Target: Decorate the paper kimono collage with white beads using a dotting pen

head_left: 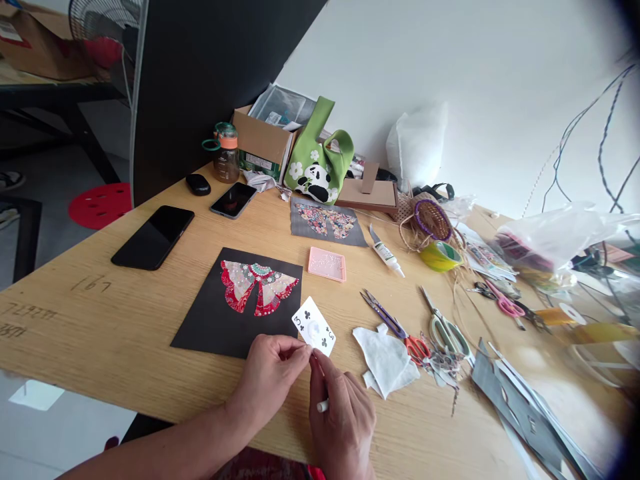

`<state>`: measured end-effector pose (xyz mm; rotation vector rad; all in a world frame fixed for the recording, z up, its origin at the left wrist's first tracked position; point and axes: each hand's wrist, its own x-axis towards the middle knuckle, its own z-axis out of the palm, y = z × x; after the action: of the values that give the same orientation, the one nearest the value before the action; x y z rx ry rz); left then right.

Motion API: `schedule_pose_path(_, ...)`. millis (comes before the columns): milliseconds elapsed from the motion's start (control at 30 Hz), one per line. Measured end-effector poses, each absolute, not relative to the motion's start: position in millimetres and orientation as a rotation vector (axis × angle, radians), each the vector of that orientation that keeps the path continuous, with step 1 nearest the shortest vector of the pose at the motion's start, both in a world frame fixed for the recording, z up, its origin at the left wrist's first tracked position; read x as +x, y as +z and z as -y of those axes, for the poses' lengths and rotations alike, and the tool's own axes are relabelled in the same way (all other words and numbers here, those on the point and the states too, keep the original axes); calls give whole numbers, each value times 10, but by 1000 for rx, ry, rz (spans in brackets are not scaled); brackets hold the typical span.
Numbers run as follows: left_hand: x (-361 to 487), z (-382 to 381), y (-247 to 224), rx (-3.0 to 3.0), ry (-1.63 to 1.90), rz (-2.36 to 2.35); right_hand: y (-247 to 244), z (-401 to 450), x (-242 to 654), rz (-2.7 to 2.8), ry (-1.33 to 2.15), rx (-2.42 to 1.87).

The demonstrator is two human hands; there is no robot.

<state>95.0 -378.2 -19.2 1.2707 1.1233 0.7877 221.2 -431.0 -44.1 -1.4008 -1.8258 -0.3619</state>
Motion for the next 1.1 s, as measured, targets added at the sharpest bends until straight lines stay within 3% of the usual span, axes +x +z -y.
schedule_pose_path(300,947,3745,-138,1228,782,-1166,-441,4352,2180,1716,-211,-1397)
schedule_pose_path(367,943,3737,-129,1217,783,-1182,-422,4378,2184,1569,23,-1448)
schedule_pose_path(533,930,3696,-128,1217,768,-1218,-266,4359,2268,886,1049,-1504)
schedule_pose_path(667,952,3634,-143,1228,727,-1218,-151,4280,2354,503,1422,-1215)
schedule_pose_path(1100,1273,3364,-170,1263,225,-1164,-29,4294,2530,330,1577,-974)
